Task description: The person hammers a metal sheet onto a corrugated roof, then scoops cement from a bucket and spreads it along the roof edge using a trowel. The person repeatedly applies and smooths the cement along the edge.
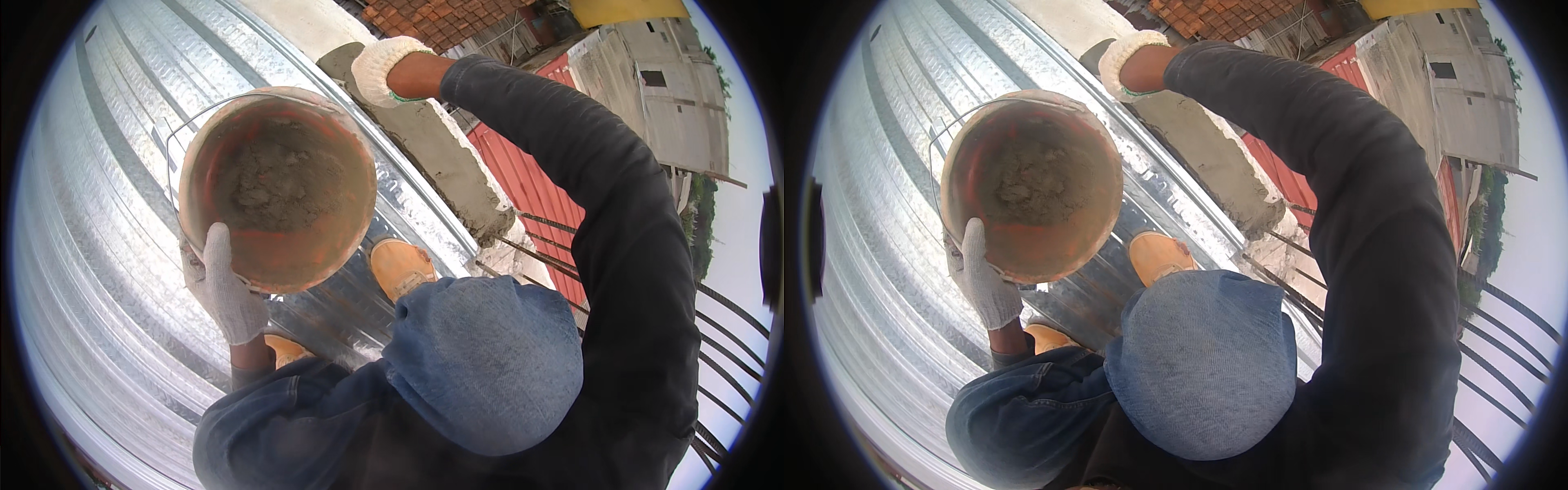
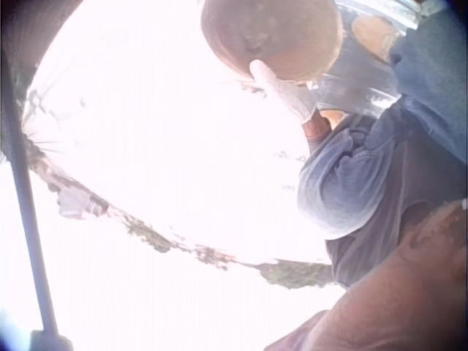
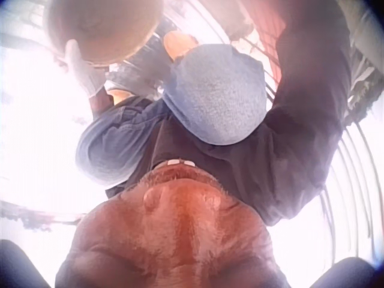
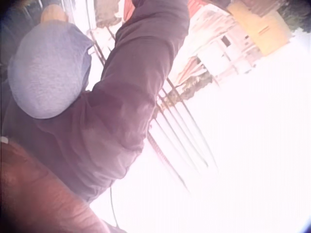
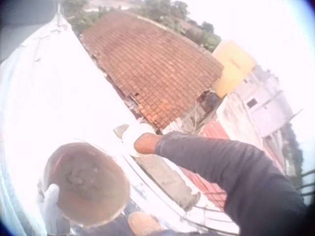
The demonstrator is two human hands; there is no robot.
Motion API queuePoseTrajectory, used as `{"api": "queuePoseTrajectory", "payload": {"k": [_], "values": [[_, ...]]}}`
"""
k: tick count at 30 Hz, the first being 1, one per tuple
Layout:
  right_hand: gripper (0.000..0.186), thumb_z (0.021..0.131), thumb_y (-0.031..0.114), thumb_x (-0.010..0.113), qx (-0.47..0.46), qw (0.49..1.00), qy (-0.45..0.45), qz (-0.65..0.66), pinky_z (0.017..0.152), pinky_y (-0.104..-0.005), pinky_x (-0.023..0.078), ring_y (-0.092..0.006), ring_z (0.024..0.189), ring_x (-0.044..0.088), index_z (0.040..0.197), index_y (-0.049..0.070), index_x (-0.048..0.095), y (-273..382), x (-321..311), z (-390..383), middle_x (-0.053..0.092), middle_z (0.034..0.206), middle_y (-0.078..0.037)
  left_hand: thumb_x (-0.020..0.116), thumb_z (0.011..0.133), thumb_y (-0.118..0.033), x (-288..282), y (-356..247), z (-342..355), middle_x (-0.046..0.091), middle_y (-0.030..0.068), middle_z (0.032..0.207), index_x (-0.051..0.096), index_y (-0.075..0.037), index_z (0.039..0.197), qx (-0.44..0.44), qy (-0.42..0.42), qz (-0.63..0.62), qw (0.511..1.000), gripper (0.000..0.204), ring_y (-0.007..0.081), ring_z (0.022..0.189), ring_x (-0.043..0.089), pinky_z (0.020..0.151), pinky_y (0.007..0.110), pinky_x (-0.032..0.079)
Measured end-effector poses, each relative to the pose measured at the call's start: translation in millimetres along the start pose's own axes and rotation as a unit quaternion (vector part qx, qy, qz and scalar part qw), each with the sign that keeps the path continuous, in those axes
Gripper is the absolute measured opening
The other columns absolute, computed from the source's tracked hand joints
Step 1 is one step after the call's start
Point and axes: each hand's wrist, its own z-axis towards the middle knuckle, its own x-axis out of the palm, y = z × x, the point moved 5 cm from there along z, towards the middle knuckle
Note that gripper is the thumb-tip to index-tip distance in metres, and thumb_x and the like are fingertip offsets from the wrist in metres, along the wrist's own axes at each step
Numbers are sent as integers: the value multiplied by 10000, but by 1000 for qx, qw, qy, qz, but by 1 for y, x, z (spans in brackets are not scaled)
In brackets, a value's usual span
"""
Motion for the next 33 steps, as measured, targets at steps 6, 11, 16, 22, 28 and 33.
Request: {"api": "queuePoseTrajectory", "payload": {"k": [6,11,16,22,28,33], "values": [[552,1102,411,530,246,959,140,27,882,-574,601,-430,935,786,1058,-86,765,-20,-34,-68,780,943,-279,819,1066,-232,5,-5,-2,711,100,1331,642,-20,1486,-3,-14,4,1000,503,202,1172,708,1035,379,575],[535,1091,455,509,337,877,179,293,892,-469,579,-301,935,742,1163,-9,767,-59,35,-189,766,1017,-162,827,1059,-250,5,4,-1,711,108,1331,636,-25,1484,-9,-6,9,1000,517,217,1203,707,1053,406,571],[519,1146,428,536,267,907,221,237,865,-555,554,-450,899,709,1003,-27,739,-48,104,-302,731,952,-275,808,1061,-197,1,-1,1,719,120,1353,636,-20,1501,7,-5,19,1000,504,222,1210,709,1053,405,575],[437,1079,414,612,196,921,304,146,852,-582,572,-484,907,736,936,26,754,-37,116,-381,747,895,-255,757,1034,-101,-18,0,8,727,144,1385,631,6,1518,7,5,11,1000,511,253,1216,735,1066,413,601],[380,1078,374,635,201,959,117,160,797,-586,548,-493,839,703,948,28,719,-41,63,-342,709,844,-258,732,994,-64,-14,-10,15,724,163,1388,617,11,1528,12,19,-22,1000,551,290,1234,738,1083,428,605],[375,1114,365,608,185,942,-10,279,785,-538,542,-450,818,683,1063,8,712,-4,12,-232,695,853,-241,722,1003,-88,-39,-36,9,723,201,1425,578,38,1567,59,-18,-19,998,596,333,1229,766,1067,473,641]]}}
